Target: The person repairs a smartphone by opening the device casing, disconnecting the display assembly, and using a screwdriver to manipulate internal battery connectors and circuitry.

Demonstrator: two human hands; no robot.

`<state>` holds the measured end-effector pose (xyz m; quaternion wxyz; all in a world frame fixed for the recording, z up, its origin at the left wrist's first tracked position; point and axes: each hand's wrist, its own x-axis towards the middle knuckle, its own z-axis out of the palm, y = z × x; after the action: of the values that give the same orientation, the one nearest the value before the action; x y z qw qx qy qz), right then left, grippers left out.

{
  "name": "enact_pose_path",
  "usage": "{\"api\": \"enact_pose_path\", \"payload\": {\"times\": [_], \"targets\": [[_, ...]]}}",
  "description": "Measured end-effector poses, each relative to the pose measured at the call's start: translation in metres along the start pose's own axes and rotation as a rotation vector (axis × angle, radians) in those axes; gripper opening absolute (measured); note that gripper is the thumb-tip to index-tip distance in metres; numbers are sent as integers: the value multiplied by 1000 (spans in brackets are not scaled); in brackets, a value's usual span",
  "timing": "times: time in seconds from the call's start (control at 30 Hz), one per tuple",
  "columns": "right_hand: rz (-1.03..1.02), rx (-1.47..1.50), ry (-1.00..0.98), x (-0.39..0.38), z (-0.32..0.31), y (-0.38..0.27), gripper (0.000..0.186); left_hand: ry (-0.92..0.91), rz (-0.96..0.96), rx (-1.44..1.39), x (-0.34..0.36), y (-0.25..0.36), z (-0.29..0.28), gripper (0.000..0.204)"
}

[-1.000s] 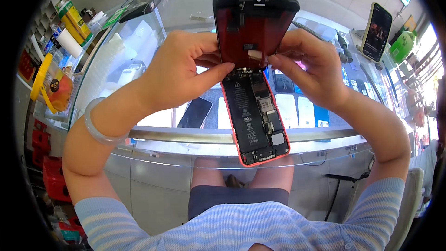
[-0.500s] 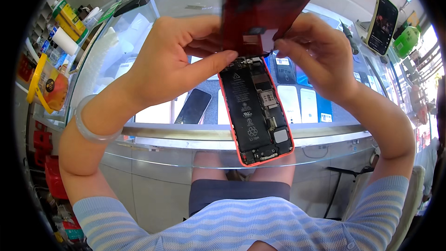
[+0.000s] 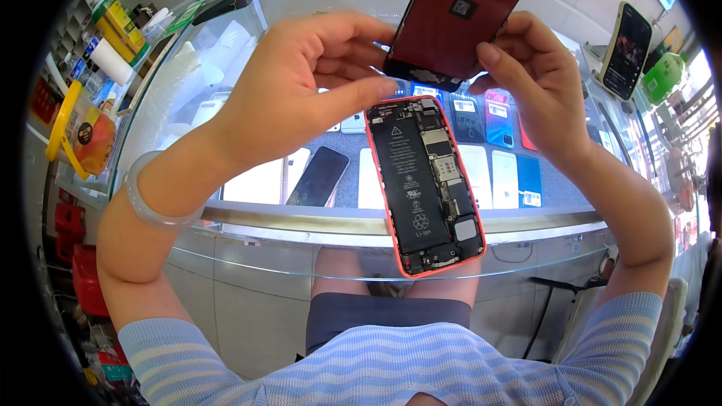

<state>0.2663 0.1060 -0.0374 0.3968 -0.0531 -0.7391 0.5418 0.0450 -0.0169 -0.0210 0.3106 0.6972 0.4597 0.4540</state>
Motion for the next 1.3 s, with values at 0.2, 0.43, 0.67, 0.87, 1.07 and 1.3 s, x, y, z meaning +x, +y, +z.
{"api": "enact_pose_path", "payload": {"times": [0.2,0.43,0.67,0.87,1.07,1.3], "targets": [[60,41,-40,-2,3,1,29,110,41,-46,2,-5,-6,30],[-47,-72,30,4,-4,-2,51,343,185,-211,10,-15,-19,23],[-168,-468,-52,-3,6,-11,25,244,345,-187,1,-13,-26,38],[-78,-23,-18,-3,15,-8,24,77,225,-198,5,-5,4,45],[70,-2,-149,-7,19,-6,21,-25,117,-67,-2,3,5,18],[32,-282,-151,-5,13,-7,21,29,287,343,0,1,-1,16]]}}
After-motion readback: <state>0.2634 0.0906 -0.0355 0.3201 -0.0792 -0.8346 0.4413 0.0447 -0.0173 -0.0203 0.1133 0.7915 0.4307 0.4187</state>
